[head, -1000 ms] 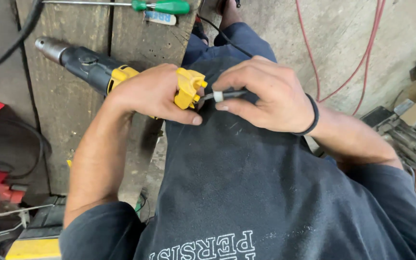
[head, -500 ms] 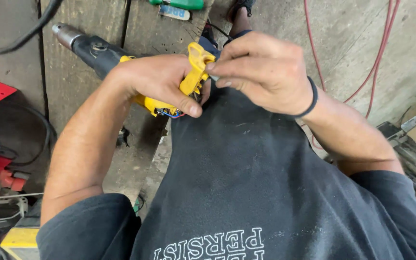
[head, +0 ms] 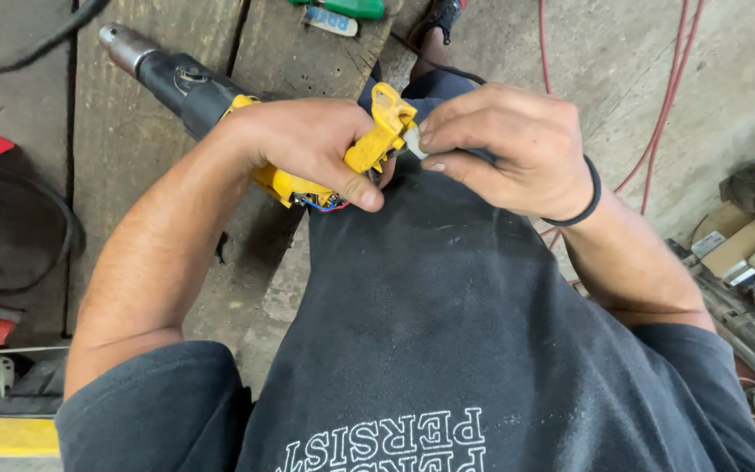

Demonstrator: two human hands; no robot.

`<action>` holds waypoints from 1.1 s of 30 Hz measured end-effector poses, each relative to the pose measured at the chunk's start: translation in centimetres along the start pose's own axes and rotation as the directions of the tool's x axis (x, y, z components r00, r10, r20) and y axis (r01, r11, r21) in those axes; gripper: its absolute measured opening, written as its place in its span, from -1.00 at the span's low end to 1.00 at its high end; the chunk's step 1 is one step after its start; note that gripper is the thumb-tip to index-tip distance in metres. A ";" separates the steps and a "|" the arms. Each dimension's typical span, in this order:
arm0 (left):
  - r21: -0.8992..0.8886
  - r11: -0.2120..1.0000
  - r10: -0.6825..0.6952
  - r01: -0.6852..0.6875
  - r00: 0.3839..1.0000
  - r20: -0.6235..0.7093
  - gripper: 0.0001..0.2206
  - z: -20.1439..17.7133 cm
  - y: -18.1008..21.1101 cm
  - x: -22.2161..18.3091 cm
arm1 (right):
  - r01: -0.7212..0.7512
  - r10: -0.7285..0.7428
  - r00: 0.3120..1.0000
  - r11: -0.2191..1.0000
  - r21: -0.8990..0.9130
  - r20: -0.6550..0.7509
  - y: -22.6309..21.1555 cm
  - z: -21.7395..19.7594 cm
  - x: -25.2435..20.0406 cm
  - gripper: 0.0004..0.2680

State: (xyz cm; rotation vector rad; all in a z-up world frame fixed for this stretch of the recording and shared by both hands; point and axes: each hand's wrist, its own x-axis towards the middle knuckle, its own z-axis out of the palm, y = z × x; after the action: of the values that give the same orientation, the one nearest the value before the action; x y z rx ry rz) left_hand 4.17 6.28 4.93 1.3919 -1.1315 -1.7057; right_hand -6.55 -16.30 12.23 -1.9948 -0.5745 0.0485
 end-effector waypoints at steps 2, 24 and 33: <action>0.022 1.000 -0.020 0.020 1.000 -0.012 -0.59 0.3 -0.2 0.2 | -0.008 0.008 1.000 1.000 0.001 0.022 0.1 -0.1 0.0 -0.91; 0.187 0.925 -0.295 0.332 0.935 -0.198 -0.64 0.2 0.2 3.3 | -0.067 0.063 0.988 0.997 0.024 0.141 6.6 -0.1 -0.7 -0.78; 0.124 0.910 -0.368 0.395 0.909 -0.194 -0.72 -0.6 0.9 4.1 | 0.153 -0.145 0.982 0.986 -0.062 0.123 9.1 -0.1 -1.9 -0.82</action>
State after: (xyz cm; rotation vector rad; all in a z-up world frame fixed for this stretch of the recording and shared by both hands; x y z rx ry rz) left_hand 3.79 2.13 4.07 1.9249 -0.9639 -1.7450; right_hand -4.76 -20.59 4.13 -2.0211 -0.8102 0.0549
